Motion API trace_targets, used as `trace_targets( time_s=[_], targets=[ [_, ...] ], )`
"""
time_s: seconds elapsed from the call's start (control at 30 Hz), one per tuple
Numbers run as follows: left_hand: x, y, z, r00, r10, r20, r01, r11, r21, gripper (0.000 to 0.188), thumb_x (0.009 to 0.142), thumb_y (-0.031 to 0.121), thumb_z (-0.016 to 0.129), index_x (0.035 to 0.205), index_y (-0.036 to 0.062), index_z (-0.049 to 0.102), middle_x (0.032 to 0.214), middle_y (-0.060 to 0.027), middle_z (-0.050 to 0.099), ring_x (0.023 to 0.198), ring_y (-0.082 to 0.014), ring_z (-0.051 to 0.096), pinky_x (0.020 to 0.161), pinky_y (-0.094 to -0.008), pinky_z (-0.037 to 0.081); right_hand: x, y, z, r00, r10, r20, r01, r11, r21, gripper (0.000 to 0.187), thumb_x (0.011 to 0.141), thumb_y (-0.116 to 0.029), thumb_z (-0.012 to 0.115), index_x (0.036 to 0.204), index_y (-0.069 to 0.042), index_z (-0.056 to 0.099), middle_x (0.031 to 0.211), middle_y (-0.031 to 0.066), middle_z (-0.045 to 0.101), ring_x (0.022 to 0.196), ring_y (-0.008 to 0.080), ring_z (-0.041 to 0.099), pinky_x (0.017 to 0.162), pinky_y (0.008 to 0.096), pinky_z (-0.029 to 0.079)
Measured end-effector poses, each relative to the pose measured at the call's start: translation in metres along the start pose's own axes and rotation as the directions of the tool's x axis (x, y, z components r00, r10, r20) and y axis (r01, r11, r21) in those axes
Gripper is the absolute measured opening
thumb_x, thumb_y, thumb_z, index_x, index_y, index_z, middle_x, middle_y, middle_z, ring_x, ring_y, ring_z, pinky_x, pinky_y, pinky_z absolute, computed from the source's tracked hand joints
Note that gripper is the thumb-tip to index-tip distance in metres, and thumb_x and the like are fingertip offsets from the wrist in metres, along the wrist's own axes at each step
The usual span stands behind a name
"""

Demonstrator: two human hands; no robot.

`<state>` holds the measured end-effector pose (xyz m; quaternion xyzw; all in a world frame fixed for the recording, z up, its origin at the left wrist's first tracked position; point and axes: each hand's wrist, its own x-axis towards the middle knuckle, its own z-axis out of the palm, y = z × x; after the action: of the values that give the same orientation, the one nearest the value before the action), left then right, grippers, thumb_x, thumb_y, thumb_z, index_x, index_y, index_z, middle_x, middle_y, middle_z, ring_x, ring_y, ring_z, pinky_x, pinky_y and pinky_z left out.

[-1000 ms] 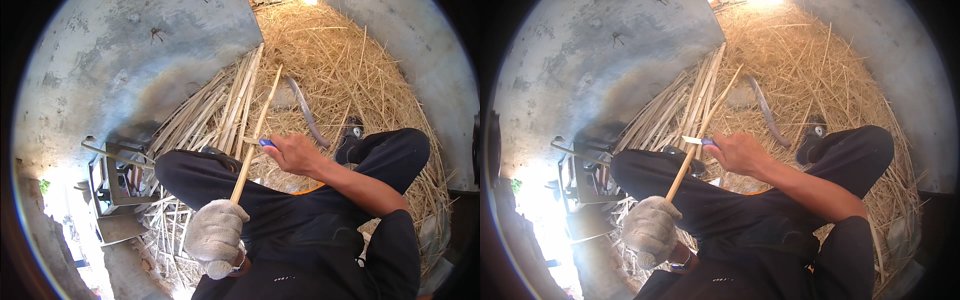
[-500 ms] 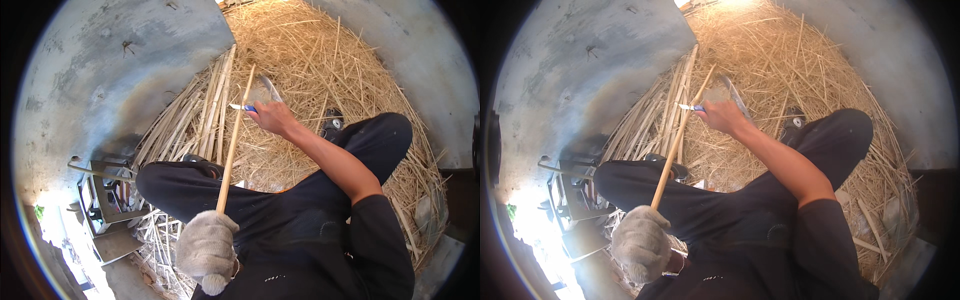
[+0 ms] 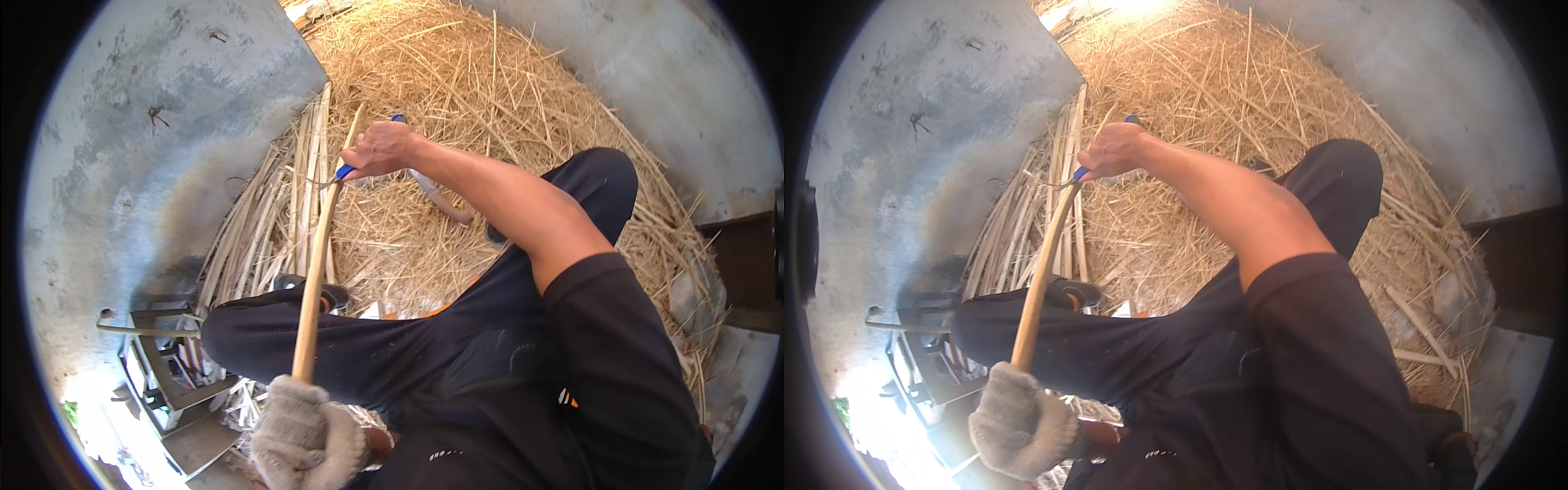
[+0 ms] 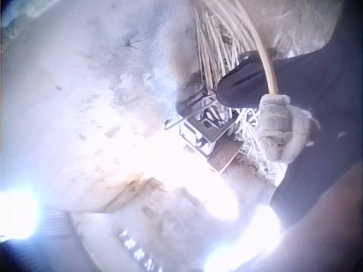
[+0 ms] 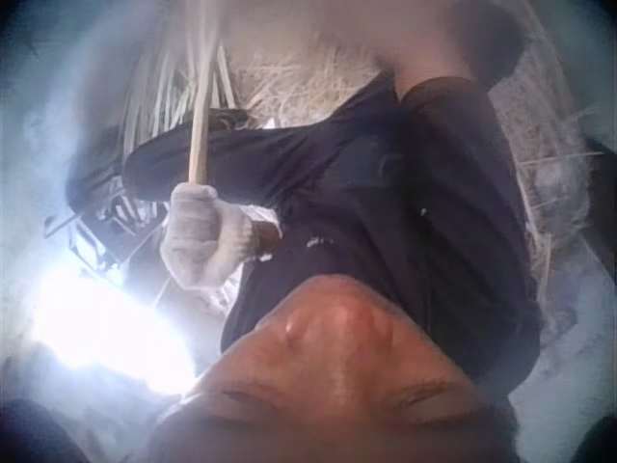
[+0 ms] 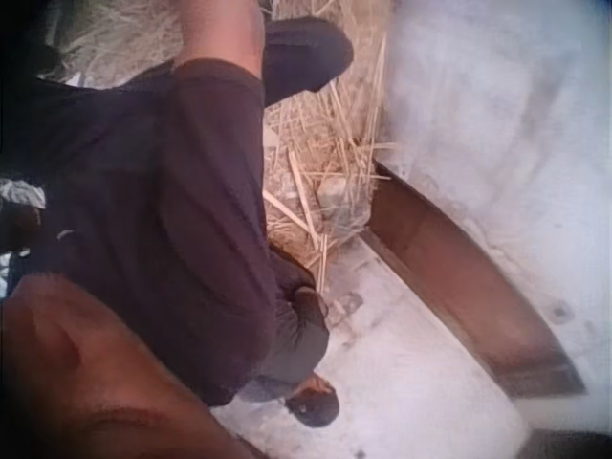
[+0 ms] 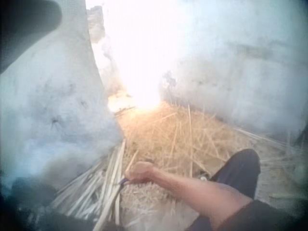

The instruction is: The person sits on a straw-covered floor and uses a knife to split long bamboo sticks into thin strips. They hold the bamboo with a gloved hand and carefully shave the material, occasionally using a larger blade to split the sticks further.

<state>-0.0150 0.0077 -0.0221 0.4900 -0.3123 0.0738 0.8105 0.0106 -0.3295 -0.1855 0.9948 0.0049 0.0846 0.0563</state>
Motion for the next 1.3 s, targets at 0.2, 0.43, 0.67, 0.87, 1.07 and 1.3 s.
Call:
trace_targets(
  time_s=[0.2, 0.43, 0.67, 0.87, 1.07, 1.3],
  targets=[
    [0.011, -0.001, -0.021, 0.944, 0.150, 0.295, -0.145, 0.989, -0.038, 0.028, 0.057, -0.008, 0.064, 0.057, 0.0089, 0.042, 0.049, -0.0064, 0.041, 0.042, -0.0194, 0.037, 0.052, -0.0400, 0.039, 0.021, 0.007, -0.001, 0.974, -0.215, 0.077, 0.227, 0.946, -0.231, 0.053, 0.103, -0.057, 0.027, 0.075, -0.012, 0.038, 0.052, -0.0032, 0.035, 0.041, 0.0042, 0.034, 0.032, 0.0222, 0.027],
    [0.026, 0.008, -0.026, 0.827, 0.134, 0.545, -0.190, 0.981, 0.047, 0.027, 0.056, -0.011, 0.069, 0.064, 0.0063, 0.050, 0.052, -0.0054, 0.045, 0.046, -0.0204, 0.042, 0.057, -0.0418, 0.043, 0.017, 0.070, -0.048, 0.918, 0.319, -0.234, -0.373, 0.894, -0.247, 0.048, 0.106, -0.048, 0.034, 0.094, -0.007, 0.056, 0.051, -0.0010, 0.039, 0.034, 0.0068, 0.031, 0.027, 0.0239, 0.023],
    [0.031, 0.034, -0.031, 0.841, 0.003, 0.541, -0.058, 0.995, 0.085, 0.025, 0.054, -0.017, 0.069, 0.056, 0.0040, 0.055, 0.056, -0.0082, 0.051, 0.052, -0.0220, 0.049, 0.061, -0.0428, 0.048, -0.016, -0.051, -0.055, 0.942, 0.287, 0.177, -0.335, 0.740, 0.583, 0.054, 0.103, -0.056, 0.033, 0.103, -0.007, 0.056, 0.054, 0.0046, 0.044, 0.048, 0.0195, 0.048, 0.052, 0.0377, 0.045],
    [0.038, 0.021, -0.021, 0.763, 0.071, 0.643, -0.026, 0.997, -0.079, 0.033, 0.057, -0.015, 0.070, 0.057, 0.0083, 0.047, 0.055, -0.0039, 0.046, 0.049, -0.0182, 0.046, 0.058, -0.0357, 0.046, -0.024, -0.066, -0.024, 0.901, 0.346, 0.261, -0.431, 0.782, 0.450, 0.054, 0.104, -0.051, 0.033, 0.100, -0.002, 0.055, 0.069, 0.0199, 0.064, 0.065, 0.0406, 0.065, 0.063, 0.0535, 0.049],
    [0.010, -0.001, -0.031, 0.847, 0.135, 0.515, -0.095, 0.990, -0.103, 0.039, 0.050, -0.009, 0.071, 0.052, 0.0148, 0.040, 0.046, 0.0006, 0.040, 0.038, -0.0179, 0.042, 0.049, -0.0382, 0.049, -0.029, -0.039, -0.004, 0.881, 0.370, 0.296, -0.454, 0.836, 0.307, 0.056, 0.103, -0.053, 0.034, 0.094, -0.003, 0.057, 0.062, 0.0100, 0.060, 0.061, 0.0278, 0.067, 0.060, 0.0441, 0.055],
    [0.009, -0.004, -0.022, 0.836, 0.058, 0.545, -0.010, 0.996, -0.092, 0.040, 0.042, -0.008, 0.075, 0.054, 0.0153, 0.045, 0.048, 0.0015, 0.043, 0.039, -0.0173, 0.045, 0.056, -0.0409, 0.054, -0.037, -0.027, 0.029, 0.968, 0.183, -0.172, -0.206, 0.970, -0.127, 0.051, 0.102, -0.054, 0.035, 0.084, -0.009, 0.048, 0.051, -0.0045, 0.044, 0.038, 0.0073, 0.045, 0.035, 0.0287, 0.041]
  ],
)
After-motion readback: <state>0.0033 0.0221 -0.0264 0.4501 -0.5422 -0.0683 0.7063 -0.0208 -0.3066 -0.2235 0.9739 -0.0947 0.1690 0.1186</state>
